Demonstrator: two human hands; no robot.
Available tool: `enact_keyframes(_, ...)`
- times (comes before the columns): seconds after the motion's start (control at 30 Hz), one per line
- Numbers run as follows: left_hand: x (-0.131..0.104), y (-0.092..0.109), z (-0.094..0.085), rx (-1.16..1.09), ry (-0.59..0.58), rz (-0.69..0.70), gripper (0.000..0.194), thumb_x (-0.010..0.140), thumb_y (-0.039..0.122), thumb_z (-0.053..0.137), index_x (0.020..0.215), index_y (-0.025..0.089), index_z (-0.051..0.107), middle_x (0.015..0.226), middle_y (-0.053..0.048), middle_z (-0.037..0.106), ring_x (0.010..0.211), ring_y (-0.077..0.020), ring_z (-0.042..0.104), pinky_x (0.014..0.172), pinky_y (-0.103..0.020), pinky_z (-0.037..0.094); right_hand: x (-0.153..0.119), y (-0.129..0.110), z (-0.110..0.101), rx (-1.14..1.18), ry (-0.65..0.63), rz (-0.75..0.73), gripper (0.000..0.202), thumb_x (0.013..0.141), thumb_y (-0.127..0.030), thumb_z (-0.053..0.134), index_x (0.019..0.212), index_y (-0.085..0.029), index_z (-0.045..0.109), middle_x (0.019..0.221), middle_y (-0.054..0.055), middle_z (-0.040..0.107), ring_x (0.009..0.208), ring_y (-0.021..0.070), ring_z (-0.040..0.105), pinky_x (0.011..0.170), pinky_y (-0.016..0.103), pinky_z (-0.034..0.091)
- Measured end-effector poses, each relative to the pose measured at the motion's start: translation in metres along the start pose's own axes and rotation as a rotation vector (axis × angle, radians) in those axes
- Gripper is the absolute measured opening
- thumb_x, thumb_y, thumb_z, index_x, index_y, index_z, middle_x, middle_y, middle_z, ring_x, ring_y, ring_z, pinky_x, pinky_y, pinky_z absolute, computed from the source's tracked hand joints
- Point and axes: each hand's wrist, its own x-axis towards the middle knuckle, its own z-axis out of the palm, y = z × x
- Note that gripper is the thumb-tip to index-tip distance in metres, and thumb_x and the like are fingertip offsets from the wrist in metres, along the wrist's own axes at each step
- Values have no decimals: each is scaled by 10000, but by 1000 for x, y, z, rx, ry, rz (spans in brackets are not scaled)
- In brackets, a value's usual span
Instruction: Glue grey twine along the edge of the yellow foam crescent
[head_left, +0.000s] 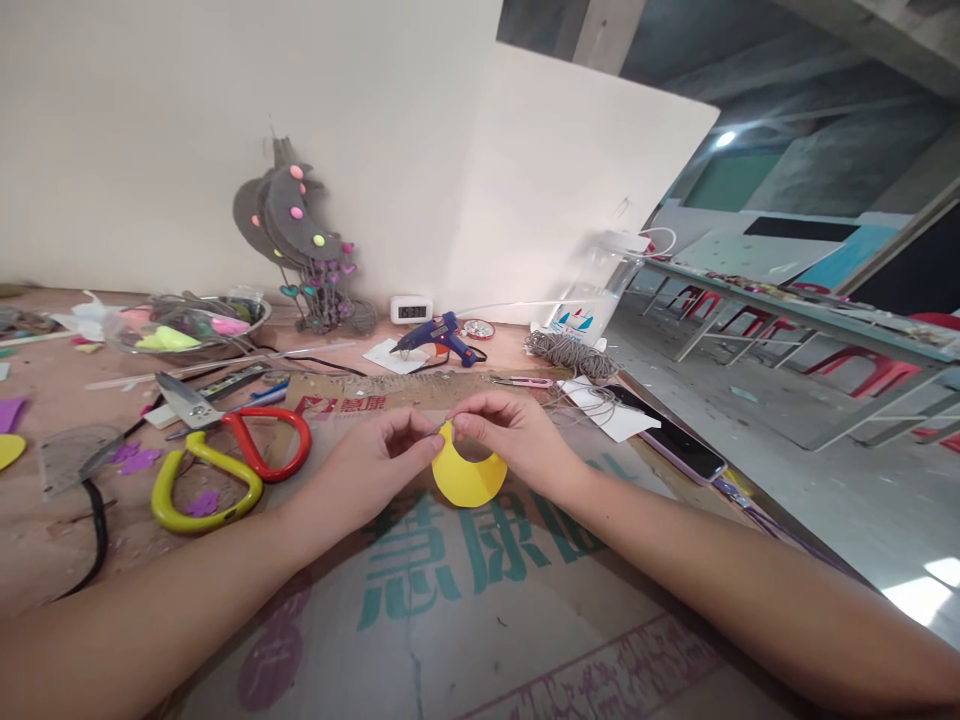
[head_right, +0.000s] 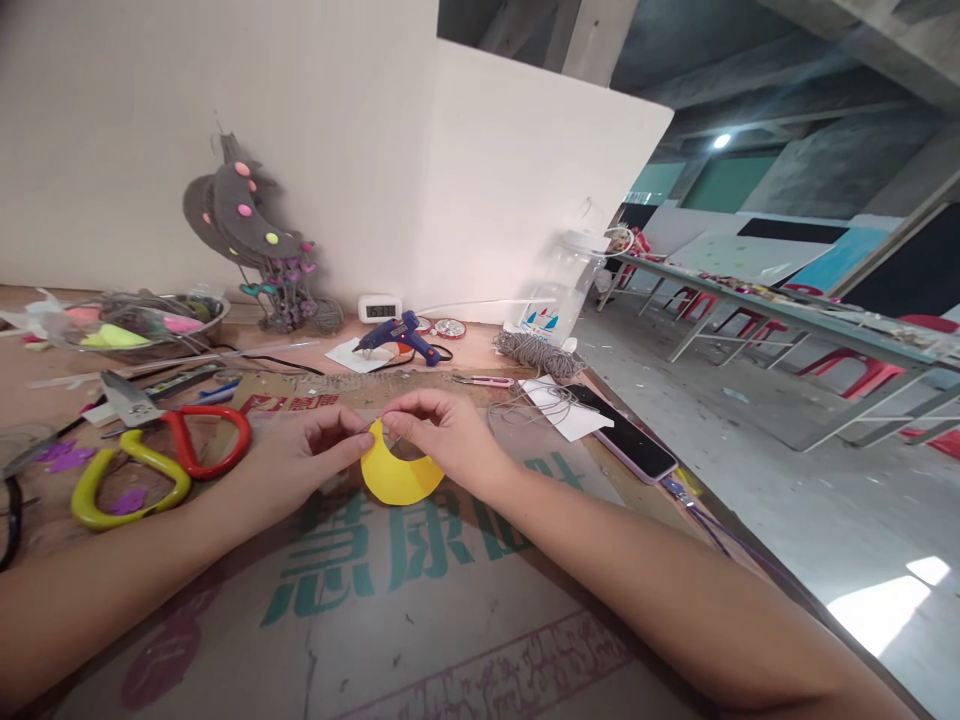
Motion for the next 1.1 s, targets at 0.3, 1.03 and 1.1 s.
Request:
enact_keyframes(0.3,-2,-2,1,38,-6,11,207,790,360,486,749,179,579,667,23,563,584,-100,487,497,-197,368,-3,1,4,-73,-7,-33,151,754,-299,592,807,-158,592,706,-11,573,582,75,501,552,200,407)
enact_keyframes(1.03,-1,-3,2,-32,34,14,203,782,373,506,742,182,558,679,31,564,585,-91,490,520,-198,373,-2,-4,-3,-28,71,-255,402,923,-404,279,1061,-162,570,795,42,575,779,134,537,760,279,424)
enact_keyframes(1.1,-1,-3,2,-65,45,-8,207,774,383,514,740,183,556,646,36,550,537,-82,468,490,-195,357,4,-6,-10,17,207,-292,337,911,-387,338,1052,-175,558,790,30,561,766,125,523,752,265,416)
